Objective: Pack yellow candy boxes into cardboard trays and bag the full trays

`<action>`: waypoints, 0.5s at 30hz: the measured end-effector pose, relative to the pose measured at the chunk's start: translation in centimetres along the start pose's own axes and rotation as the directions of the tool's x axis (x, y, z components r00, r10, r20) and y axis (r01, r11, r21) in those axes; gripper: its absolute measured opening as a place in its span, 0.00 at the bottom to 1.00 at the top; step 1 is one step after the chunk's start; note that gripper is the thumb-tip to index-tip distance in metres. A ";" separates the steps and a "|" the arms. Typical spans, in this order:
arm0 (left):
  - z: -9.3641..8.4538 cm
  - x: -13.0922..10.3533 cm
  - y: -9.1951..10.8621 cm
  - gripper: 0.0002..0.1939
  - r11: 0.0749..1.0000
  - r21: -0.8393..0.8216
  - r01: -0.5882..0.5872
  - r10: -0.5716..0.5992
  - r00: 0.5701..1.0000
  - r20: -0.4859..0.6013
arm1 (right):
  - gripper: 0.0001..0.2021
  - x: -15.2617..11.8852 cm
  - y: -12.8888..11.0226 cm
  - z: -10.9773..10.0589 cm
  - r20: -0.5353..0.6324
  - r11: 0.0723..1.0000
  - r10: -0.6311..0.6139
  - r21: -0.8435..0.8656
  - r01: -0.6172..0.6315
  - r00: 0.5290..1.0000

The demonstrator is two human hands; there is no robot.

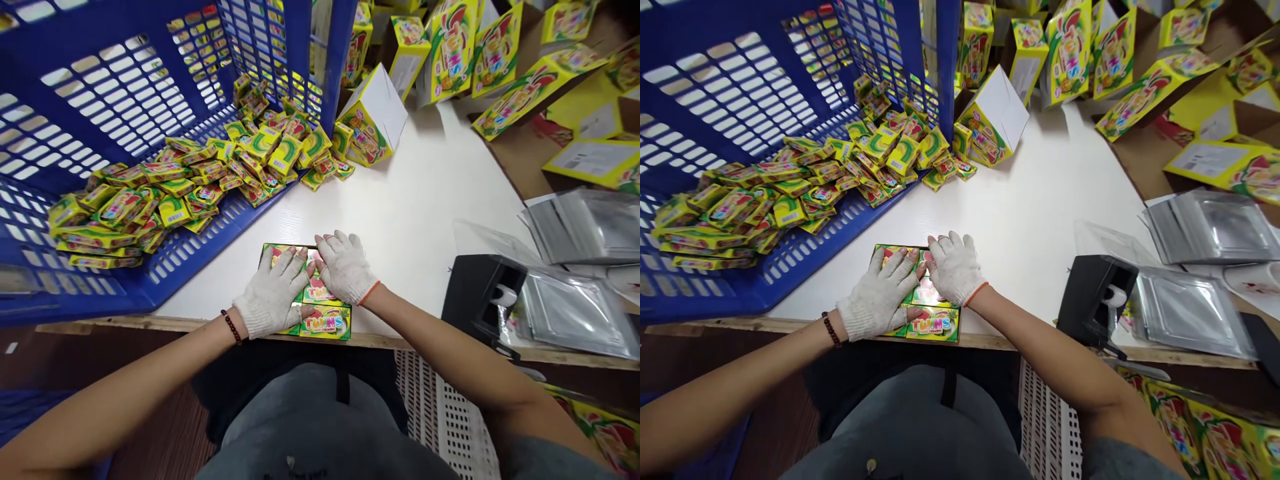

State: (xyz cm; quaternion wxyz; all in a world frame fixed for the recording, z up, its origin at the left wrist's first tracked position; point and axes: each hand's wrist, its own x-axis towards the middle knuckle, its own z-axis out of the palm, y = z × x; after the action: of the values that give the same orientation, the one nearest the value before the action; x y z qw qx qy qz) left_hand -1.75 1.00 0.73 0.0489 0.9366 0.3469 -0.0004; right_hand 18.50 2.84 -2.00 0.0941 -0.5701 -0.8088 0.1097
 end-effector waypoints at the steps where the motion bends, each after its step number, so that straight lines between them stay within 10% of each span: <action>1: -0.2 0.1 0.0 0.41 1.000 0.004 0.001 -0.001 1.000 0.015 | 0.29 0.1 0.4 0.2 -0.008 0.996 -0.025 0.089 0.026 1.000; 9: -1.5 0.2 0.6 0.38 0.996 -0.010 -0.083 0.083 0.997 0.006 | 0.42 -1.6 4.4 1.1 -0.141 0.528 0.272 0.849 -0.026 0.952; 15: -0.1 0.8 -0.8 0.27 0.978 0.109 -0.180 0.190 0.977 -0.092 | 0.30 -5.8 9.7 -2.8 -0.285 0.652 0.487 0.748 -0.126 0.825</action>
State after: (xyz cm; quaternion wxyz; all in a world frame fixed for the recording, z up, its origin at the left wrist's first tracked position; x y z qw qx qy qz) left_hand -1.67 2.15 0.69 -0.0159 0.9650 0.2596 0.0348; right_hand 29.94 0.69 -2.27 0.4719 -0.6320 -0.5456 0.2834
